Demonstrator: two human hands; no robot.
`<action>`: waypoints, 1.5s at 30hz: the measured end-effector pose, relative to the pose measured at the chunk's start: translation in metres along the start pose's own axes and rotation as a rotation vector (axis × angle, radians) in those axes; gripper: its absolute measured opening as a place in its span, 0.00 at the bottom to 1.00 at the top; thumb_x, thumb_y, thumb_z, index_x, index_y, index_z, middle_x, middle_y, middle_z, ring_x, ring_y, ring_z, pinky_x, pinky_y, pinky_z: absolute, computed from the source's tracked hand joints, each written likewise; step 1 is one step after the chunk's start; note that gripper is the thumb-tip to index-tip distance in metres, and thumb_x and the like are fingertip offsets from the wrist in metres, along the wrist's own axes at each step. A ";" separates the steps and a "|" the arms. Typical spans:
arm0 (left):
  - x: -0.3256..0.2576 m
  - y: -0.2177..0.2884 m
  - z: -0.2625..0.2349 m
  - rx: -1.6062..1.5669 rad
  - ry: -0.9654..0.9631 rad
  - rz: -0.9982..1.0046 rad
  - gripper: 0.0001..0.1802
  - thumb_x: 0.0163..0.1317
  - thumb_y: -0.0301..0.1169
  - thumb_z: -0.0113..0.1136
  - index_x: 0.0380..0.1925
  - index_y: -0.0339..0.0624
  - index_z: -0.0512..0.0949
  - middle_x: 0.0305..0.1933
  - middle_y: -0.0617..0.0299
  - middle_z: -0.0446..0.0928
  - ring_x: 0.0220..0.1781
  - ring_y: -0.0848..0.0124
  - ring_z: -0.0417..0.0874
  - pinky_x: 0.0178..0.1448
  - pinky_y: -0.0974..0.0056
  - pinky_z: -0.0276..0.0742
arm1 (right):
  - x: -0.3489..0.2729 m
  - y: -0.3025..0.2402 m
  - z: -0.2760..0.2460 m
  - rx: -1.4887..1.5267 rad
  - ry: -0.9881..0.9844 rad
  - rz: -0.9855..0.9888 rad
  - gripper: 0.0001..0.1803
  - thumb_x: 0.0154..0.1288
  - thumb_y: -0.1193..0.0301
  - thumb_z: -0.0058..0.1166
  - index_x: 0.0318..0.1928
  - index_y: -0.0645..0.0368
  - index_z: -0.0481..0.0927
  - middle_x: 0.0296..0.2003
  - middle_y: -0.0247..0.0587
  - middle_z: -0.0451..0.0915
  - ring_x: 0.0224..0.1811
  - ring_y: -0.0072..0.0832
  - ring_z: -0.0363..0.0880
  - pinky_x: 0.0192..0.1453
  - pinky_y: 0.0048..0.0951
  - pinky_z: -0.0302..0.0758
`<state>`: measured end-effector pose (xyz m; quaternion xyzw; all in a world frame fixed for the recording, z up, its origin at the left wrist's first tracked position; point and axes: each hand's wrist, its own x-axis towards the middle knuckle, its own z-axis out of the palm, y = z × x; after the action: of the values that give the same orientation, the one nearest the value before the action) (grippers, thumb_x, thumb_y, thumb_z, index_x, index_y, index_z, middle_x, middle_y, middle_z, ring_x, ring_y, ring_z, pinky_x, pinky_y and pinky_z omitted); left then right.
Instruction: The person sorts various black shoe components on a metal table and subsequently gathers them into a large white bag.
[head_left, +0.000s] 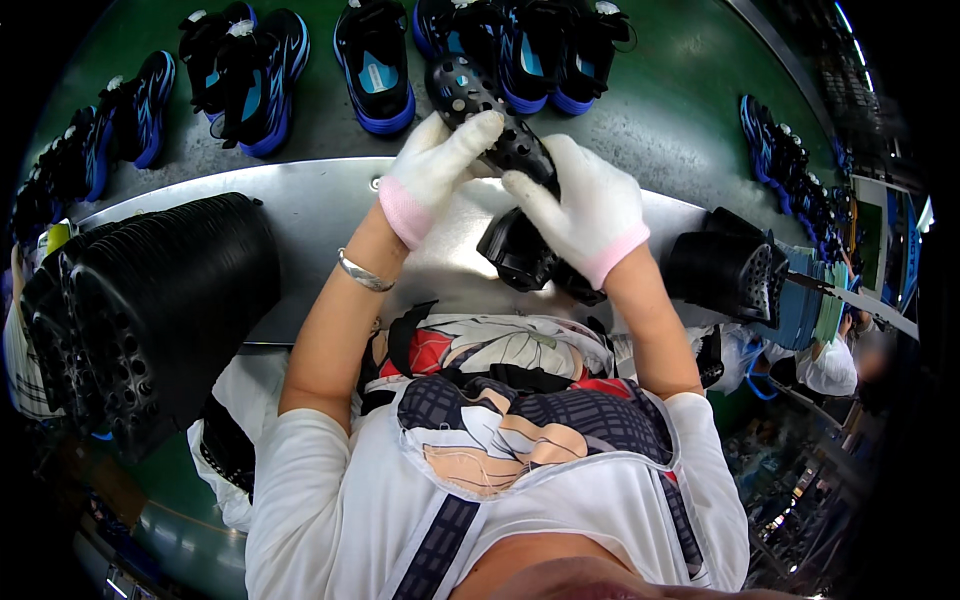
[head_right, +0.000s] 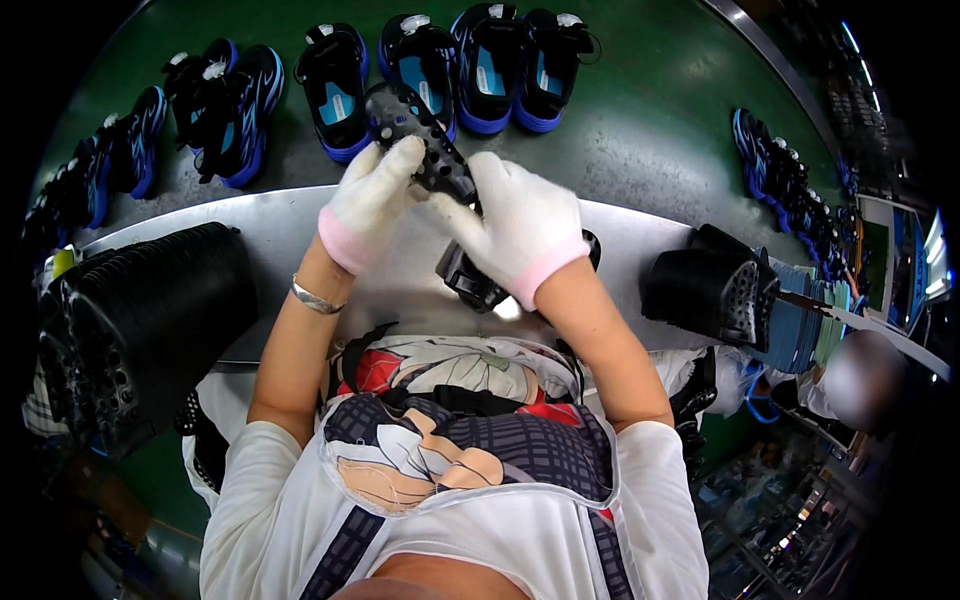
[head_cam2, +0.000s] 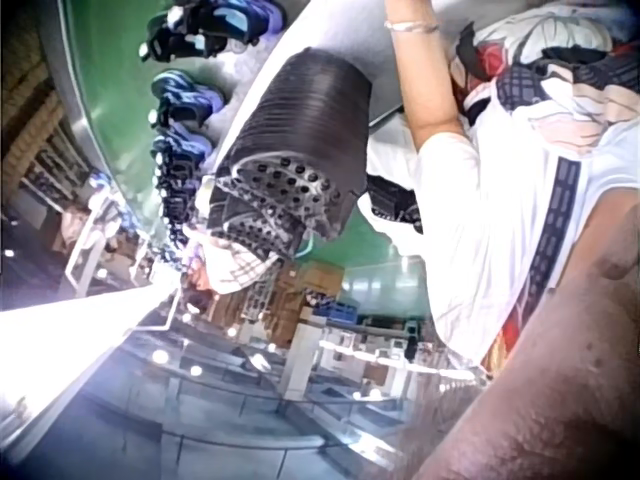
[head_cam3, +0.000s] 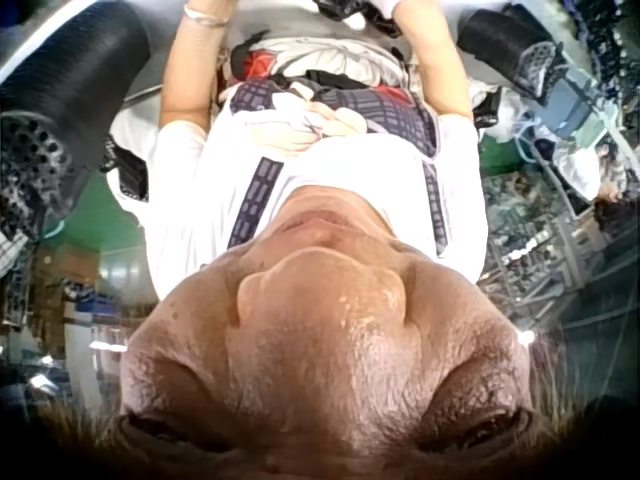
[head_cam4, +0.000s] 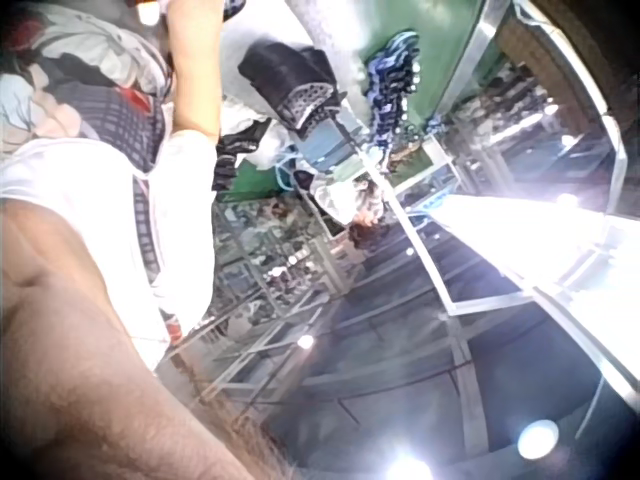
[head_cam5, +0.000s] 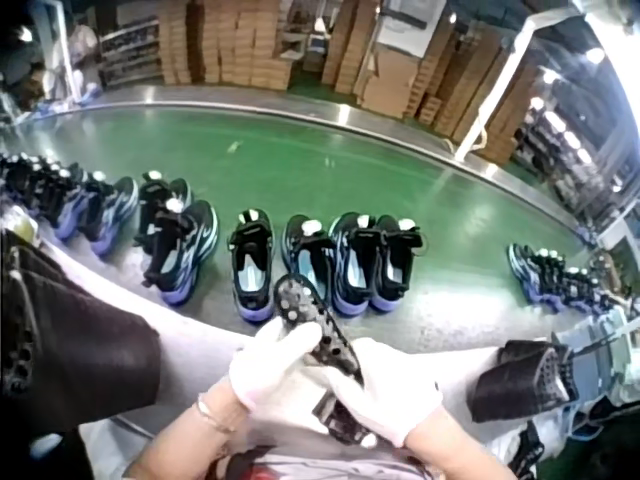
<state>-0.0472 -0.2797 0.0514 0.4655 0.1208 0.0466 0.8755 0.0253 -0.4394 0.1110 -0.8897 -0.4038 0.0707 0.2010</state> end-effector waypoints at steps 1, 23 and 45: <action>0.001 0.003 0.000 0.063 0.017 -0.004 0.18 0.71 0.40 0.56 0.52 0.38 0.73 0.47 0.64 0.76 0.49 0.74 0.77 0.54 0.66 0.76 | 0.005 0.002 -0.002 0.029 -0.028 0.007 0.22 0.61 0.50 0.58 0.35 0.58 0.77 0.28 0.50 0.80 0.32 0.50 0.80 0.37 0.46 0.75; 0.098 -0.007 -0.049 1.575 -0.074 -0.251 0.19 0.61 0.39 0.57 0.50 0.46 0.81 0.55 0.52 0.80 0.55 0.52 0.80 0.57 0.55 0.79 | 0.185 -0.010 0.063 -0.495 -0.420 0.052 0.21 0.65 0.56 0.50 0.43 0.60 0.86 0.40 0.55 0.84 0.46 0.48 0.83 0.52 0.42 0.79; 0.045 0.065 -0.078 1.337 0.671 0.419 0.23 0.60 0.43 0.66 0.49 0.40 0.80 0.45 0.49 0.79 0.42 0.61 0.84 0.49 0.61 0.79 | 0.108 0.054 0.017 -0.130 -0.142 0.014 0.21 0.70 0.55 0.39 0.43 0.53 0.81 0.37 0.49 0.83 0.43 0.50 0.81 0.48 0.46 0.77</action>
<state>-0.0214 -0.1715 0.0552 0.8689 0.2912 0.2668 0.2983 0.1294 -0.3855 0.0770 -0.8965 -0.4144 0.1087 0.1131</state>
